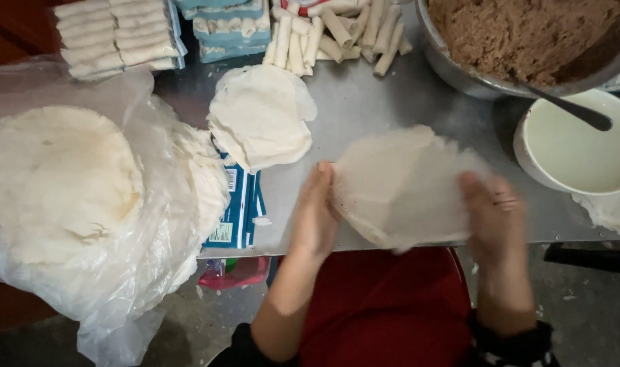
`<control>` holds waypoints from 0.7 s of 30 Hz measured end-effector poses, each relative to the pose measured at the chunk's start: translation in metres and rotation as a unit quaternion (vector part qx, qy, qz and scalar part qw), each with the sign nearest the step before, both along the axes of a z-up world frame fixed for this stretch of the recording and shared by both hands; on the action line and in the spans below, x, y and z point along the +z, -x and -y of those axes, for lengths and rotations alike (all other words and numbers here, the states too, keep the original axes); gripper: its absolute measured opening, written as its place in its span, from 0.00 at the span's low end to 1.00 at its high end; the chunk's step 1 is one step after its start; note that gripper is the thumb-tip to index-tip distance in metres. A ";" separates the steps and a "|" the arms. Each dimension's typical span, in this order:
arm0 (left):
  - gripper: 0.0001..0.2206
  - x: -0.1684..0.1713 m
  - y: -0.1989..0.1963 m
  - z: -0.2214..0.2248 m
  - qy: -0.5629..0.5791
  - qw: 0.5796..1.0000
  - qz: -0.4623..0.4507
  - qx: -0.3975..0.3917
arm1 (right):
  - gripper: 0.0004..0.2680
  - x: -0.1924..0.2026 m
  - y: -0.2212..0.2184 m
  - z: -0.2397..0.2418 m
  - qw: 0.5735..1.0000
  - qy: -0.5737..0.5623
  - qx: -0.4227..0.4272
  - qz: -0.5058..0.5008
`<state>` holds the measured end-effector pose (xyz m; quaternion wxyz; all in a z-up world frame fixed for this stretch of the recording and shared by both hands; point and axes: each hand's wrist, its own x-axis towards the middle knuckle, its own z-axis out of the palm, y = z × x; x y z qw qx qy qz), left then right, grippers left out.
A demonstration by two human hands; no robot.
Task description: The person is manually assembling lumpia by placing meat filling on thin wrappers and rolling them tightly into cylinders.
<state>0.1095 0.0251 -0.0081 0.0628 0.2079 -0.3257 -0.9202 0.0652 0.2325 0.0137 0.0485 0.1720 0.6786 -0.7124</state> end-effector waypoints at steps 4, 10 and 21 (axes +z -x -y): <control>0.14 -0.085 0.016 0.002 0.268 0.945 0.103 -0.154 | 0.05 -0.028 -0.003 -0.003 0.988 -0.078 0.125 -0.043; 0.12 -0.011 -0.013 0.132 -0.012 0.997 0.068 -0.021 | 0.11 0.008 0.008 -0.052 0.991 -0.110 -0.003 0.078; 0.44 0.035 -0.014 0.120 0.781 0.589 -0.008 0.209 | 0.12 -0.024 -0.002 -0.031 0.954 0.060 0.269 0.116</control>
